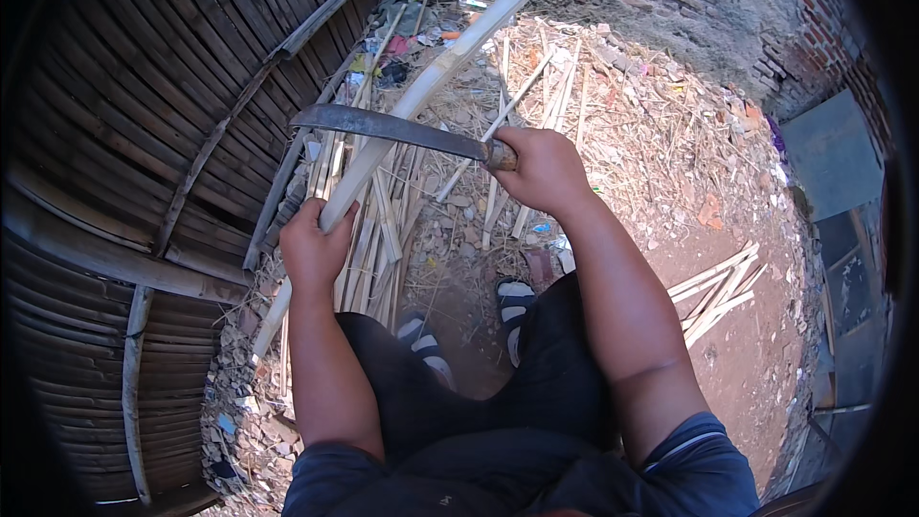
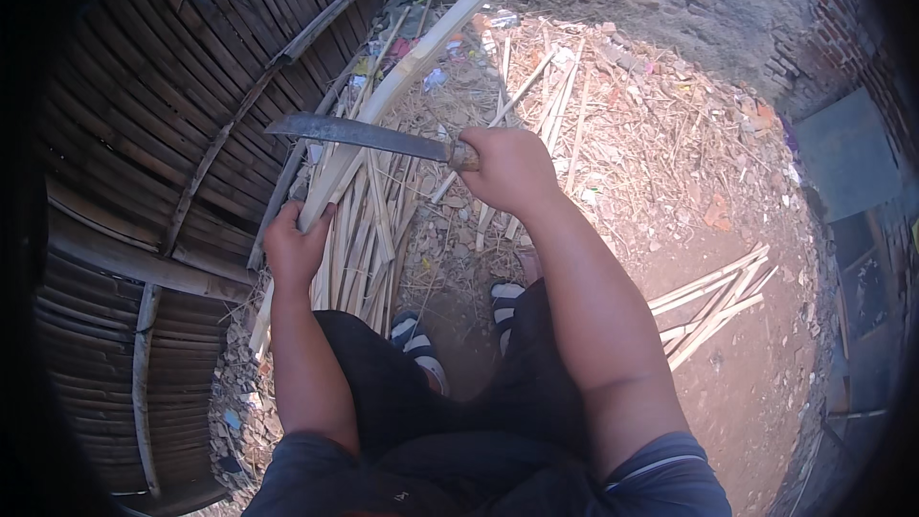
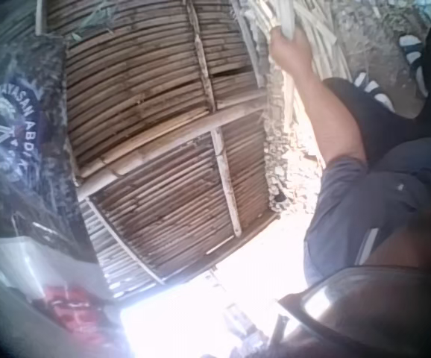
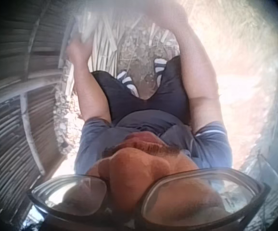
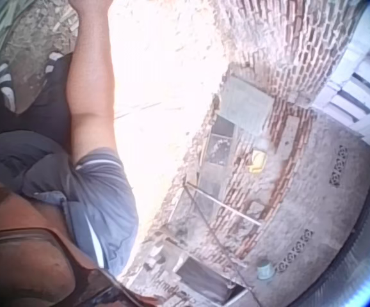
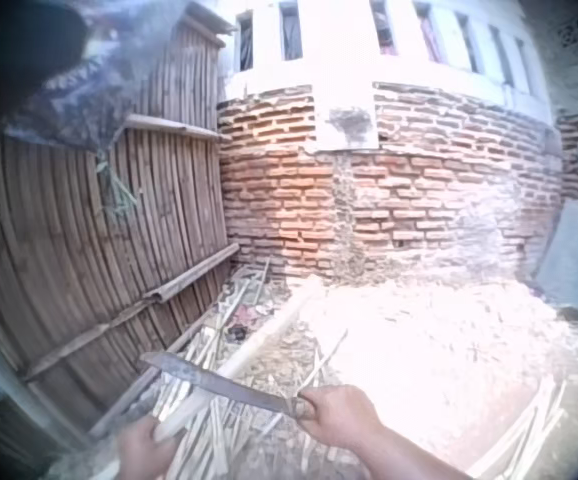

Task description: The person shaves and splits thin pieces of bamboo with a machete while sitting on the ground.

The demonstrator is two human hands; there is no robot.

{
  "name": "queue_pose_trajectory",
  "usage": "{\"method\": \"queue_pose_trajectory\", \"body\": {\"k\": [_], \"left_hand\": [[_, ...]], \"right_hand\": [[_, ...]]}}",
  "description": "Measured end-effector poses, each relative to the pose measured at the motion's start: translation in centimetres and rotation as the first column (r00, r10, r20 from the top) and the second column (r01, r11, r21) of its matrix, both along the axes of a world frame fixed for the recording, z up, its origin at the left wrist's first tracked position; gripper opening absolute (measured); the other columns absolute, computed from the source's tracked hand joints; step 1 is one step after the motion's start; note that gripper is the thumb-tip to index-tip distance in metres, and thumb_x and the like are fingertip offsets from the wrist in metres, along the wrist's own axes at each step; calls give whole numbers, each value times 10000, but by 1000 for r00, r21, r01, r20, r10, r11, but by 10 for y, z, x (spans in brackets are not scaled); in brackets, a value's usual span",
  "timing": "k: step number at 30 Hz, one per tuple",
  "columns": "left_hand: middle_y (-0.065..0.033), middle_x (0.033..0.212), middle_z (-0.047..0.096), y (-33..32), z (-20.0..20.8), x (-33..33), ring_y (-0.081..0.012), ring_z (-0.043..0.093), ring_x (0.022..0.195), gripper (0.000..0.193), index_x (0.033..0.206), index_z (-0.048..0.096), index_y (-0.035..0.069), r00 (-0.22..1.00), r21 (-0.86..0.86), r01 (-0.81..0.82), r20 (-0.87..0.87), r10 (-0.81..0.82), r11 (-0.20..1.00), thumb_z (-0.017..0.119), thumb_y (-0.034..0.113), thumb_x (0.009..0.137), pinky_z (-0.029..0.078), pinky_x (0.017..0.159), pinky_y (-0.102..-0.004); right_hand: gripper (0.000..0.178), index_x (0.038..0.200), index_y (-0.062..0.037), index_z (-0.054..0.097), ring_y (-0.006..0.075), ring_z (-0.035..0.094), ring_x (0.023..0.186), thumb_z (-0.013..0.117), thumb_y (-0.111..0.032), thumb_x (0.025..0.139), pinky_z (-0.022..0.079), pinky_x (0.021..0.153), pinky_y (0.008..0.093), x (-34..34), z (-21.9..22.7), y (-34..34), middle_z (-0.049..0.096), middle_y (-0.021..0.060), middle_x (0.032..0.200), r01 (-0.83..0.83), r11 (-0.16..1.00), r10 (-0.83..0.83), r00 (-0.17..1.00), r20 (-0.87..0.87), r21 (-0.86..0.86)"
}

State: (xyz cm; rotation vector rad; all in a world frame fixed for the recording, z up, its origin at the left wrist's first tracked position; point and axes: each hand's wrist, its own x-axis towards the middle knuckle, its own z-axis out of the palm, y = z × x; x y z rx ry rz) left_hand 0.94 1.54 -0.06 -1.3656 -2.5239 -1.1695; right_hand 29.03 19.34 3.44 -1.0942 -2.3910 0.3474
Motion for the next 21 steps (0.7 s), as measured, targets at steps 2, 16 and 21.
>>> {"method": "queue_pose_trajectory", "body": {"k": [2,16,21], "left_hand": [[-200,793,747,-1,5,3,-301,737,696,373,965,771,11,1000,-2,-9,-6,9,1000,905,342,857,554,688,-406],[-186,825,754,2,17,24,-318,751,737,375,980,761,13,996,63,89,-21,-88,994,908,332,850,564,708,-399],[-197,815,747,-5,20,22,-329,746,731,377,964,758,14,996,97,91,-31,-88,991,917,334,843,562,707,-406]], "right_hand": [[328,1149,-137,768,393,757,913,811,-296,865,599,814,506,14,7,6,776,171,935,125,989,-127,992,-27,-77],[354,1167,-149,768,379,760,924,841,-312,861,593,817,492,44,32,-27,780,164,940,94,995,-92,994,54,-35],[353,1122,-110,774,374,763,810,849,-375,901,587,739,456,62,31,-11,771,171,848,170,979,-189,963,-190,-114]]}}
